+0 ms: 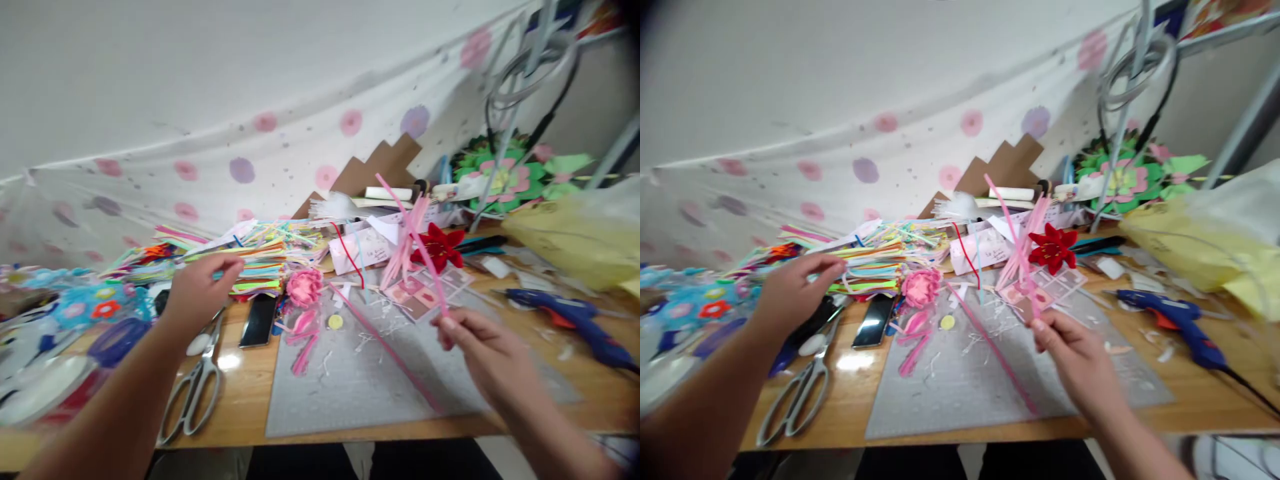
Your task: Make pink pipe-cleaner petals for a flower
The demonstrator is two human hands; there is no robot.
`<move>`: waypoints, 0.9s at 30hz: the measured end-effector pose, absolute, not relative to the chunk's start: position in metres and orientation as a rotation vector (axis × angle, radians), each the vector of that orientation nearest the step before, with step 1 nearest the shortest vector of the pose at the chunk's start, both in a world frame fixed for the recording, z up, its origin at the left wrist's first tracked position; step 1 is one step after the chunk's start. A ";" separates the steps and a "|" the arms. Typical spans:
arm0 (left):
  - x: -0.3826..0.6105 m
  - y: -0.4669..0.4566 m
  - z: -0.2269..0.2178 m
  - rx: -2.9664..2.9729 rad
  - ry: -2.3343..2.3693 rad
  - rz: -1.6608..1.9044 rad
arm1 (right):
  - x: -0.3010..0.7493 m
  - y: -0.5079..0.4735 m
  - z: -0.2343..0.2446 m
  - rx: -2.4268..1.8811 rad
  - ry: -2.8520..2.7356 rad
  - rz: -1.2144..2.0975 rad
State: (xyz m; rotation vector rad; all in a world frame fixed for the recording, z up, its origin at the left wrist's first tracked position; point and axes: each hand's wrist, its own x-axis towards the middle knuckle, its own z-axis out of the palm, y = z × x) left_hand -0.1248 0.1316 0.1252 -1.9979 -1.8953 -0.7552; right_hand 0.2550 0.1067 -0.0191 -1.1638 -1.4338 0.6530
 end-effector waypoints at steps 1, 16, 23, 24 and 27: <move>-0.109 0.116 0.108 -2.070 -1.948 -0.920 | 0.249 0.091 -0.020 -1.142 -1.437 0.754; -0.003 0.031 -0.012 -2.034 -2.600 -2.825 | 0.204 -0.022 -0.062 -1.130 -1.935 0.990; -0.015 0.023 -0.028 -1.959 -2.620 -2.830 | 0.217 0.031 -0.038 -1.402 -2.012 0.337; -0.016 0.023 -0.030 -1.956 -2.638 -2.812 | 0.214 0.043 -0.035 -1.524 -2.052 0.271; -0.016 0.022 -0.036 -1.997 -2.675 -2.735 | 0.201 0.074 -0.037 -1.646 -2.105 0.256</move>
